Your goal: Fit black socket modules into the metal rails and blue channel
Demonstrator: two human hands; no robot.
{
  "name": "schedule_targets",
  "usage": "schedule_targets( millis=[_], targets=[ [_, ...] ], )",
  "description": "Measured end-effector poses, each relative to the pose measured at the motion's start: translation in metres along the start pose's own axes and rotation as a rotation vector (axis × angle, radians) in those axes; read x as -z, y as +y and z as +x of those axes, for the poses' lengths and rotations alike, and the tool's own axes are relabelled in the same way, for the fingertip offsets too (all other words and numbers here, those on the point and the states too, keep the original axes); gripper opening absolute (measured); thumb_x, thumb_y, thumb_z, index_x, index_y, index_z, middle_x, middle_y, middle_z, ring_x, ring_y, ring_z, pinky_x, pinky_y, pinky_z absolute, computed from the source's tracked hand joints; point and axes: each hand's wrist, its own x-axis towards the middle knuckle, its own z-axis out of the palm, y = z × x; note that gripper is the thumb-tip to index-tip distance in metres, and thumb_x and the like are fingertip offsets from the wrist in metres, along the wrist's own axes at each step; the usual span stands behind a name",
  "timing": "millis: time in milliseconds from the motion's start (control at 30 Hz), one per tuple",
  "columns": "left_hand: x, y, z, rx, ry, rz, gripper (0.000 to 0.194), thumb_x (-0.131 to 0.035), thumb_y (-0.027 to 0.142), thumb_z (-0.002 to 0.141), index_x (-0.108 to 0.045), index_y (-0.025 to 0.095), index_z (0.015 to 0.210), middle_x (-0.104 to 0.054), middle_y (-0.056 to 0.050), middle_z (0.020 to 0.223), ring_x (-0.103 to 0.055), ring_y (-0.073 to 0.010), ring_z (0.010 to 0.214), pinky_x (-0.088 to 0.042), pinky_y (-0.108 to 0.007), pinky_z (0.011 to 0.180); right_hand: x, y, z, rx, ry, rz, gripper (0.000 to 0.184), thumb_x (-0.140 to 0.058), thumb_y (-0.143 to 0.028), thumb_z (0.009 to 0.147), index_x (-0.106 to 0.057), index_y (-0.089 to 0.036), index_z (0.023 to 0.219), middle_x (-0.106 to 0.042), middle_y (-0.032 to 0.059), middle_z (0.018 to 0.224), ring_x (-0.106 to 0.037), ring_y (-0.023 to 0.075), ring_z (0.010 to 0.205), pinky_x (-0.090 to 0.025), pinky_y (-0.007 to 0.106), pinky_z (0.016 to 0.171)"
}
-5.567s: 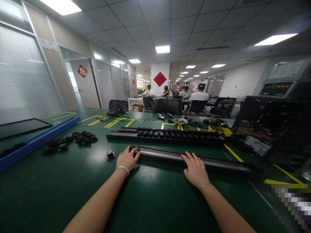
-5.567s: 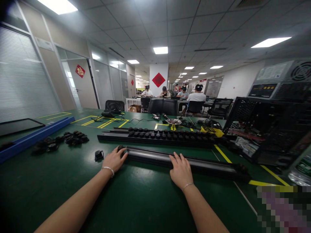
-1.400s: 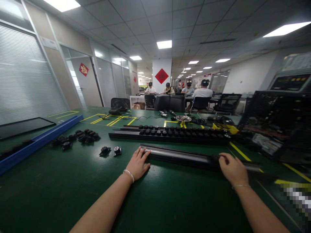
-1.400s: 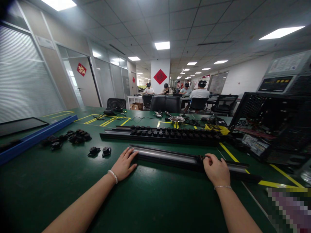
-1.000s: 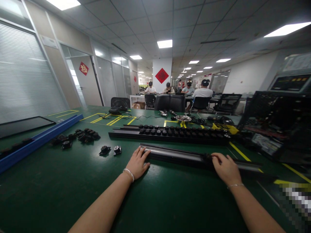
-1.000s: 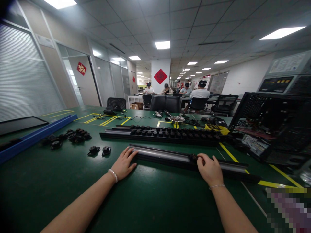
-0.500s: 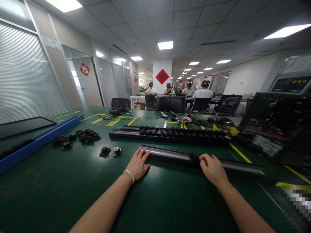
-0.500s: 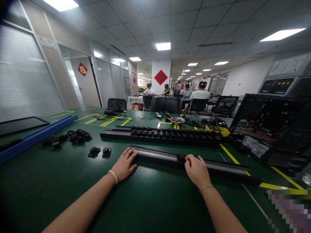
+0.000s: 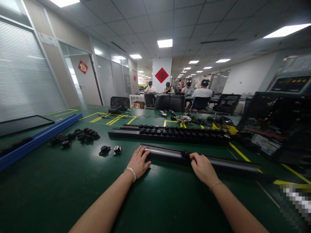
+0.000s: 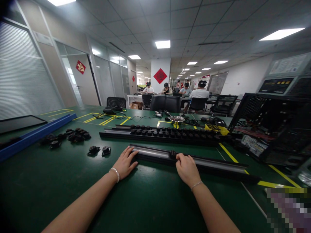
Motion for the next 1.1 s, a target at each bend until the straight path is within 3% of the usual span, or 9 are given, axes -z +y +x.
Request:
schedule_targets(
  millis=[333,767,1100],
  targets=[
    [-0.001,0.005,0.001,0.026,-0.013,-0.008,0.052,-0.048,0.037,0.081,-0.039,0.023,0.130,-0.032,-0.008,0.143,-0.018,-0.0267,0.135,-0.022,-0.050,0.108,-0.007,-0.012,0.005,0.000,-0.069,-0.025,0.022,-0.035,-0.016,0.076,-0.054,-0.018,0.086,-0.062,0.0056,0.090,-0.053,0.0179,0.089,-0.035,0.031,0.085],
    [-0.002,0.004,0.002,0.039,-0.009,-0.015,0.051,-0.049,0.037,0.080,-0.041,0.024,0.130,-0.031,-0.008,0.144,-0.018,-0.0261,0.135,-0.021,-0.048,0.109,-0.008,-0.023,0.008,-0.010,-0.115,-0.002,0.019,-0.034,-0.014,0.074,-0.050,-0.019,0.081,-0.058,0.0041,0.085,-0.050,0.0166,0.084,-0.034,0.028,0.079],
    [-0.002,0.001,0.002,0.026,0.012,-0.024,0.053,-0.052,0.037,0.079,-0.042,0.024,0.129,-0.032,-0.009,0.143,-0.019,-0.0266,0.135,-0.023,-0.048,0.108,-0.015,-0.047,0.016,0.004,-0.149,-0.022,0.020,-0.035,-0.011,0.073,-0.052,-0.018,0.081,-0.058,0.0043,0.085,-0.049,0.0157,0.084,-0.031,0.026,0.079]
  ],
)
